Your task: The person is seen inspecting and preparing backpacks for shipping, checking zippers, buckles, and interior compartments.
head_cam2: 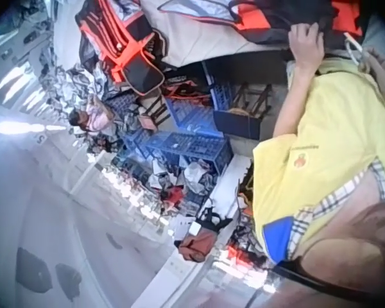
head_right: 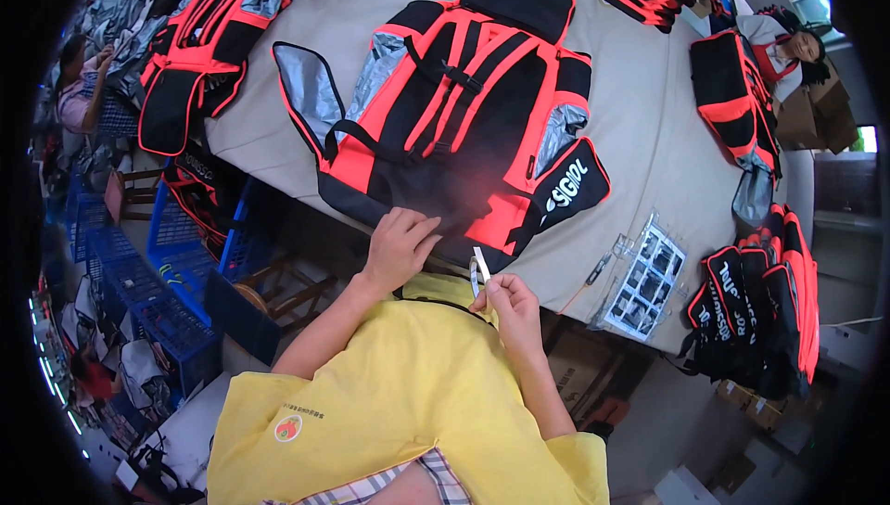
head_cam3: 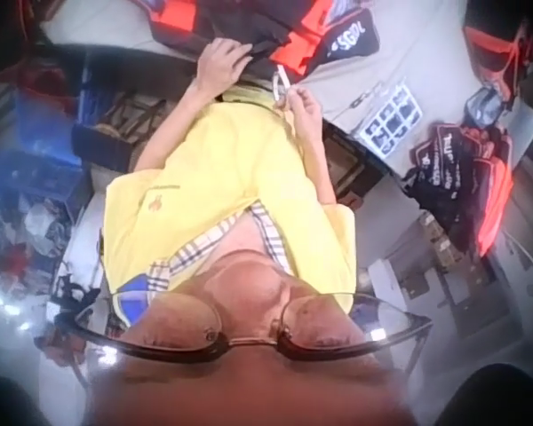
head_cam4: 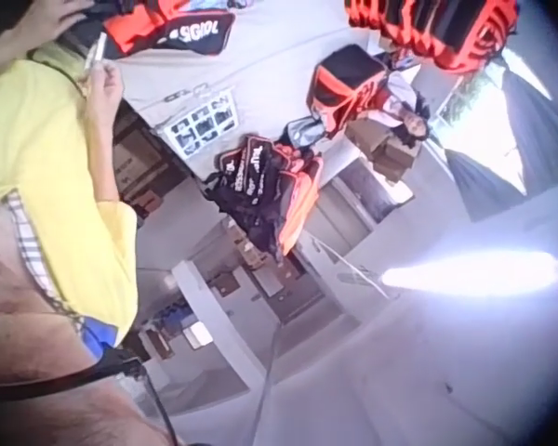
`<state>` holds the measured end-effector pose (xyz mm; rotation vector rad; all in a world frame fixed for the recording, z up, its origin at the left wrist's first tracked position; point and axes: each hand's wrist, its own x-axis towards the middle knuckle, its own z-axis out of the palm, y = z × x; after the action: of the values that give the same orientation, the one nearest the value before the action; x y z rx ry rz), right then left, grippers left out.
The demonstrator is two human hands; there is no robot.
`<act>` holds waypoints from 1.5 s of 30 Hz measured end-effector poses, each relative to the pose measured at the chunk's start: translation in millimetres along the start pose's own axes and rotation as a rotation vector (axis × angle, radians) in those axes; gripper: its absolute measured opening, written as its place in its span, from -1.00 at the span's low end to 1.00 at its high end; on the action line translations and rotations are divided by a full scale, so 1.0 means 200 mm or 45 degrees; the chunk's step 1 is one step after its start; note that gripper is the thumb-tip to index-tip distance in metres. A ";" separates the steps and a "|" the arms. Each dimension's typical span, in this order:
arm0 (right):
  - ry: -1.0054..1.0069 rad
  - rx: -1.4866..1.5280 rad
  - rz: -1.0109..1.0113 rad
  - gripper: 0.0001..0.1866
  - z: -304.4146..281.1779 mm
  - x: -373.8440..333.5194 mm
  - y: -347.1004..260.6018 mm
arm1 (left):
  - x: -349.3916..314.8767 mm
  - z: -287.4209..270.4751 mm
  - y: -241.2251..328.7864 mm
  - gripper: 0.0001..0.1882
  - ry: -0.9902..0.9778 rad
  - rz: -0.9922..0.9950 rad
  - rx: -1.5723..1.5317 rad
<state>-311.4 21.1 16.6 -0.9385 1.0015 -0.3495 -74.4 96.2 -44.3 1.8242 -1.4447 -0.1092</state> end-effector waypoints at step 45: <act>-0.229 -0.316 0.096 -0.61 -0.01 0.17 -0.30 | 0.02 -0.10 0.04 -0.67 -0.193 -0.744 -0.533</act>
<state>-286.3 -37.4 45.7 -1.1316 0.9244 -0.0759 -69.8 102.8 -23.4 1.8450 -0.8529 -0.7942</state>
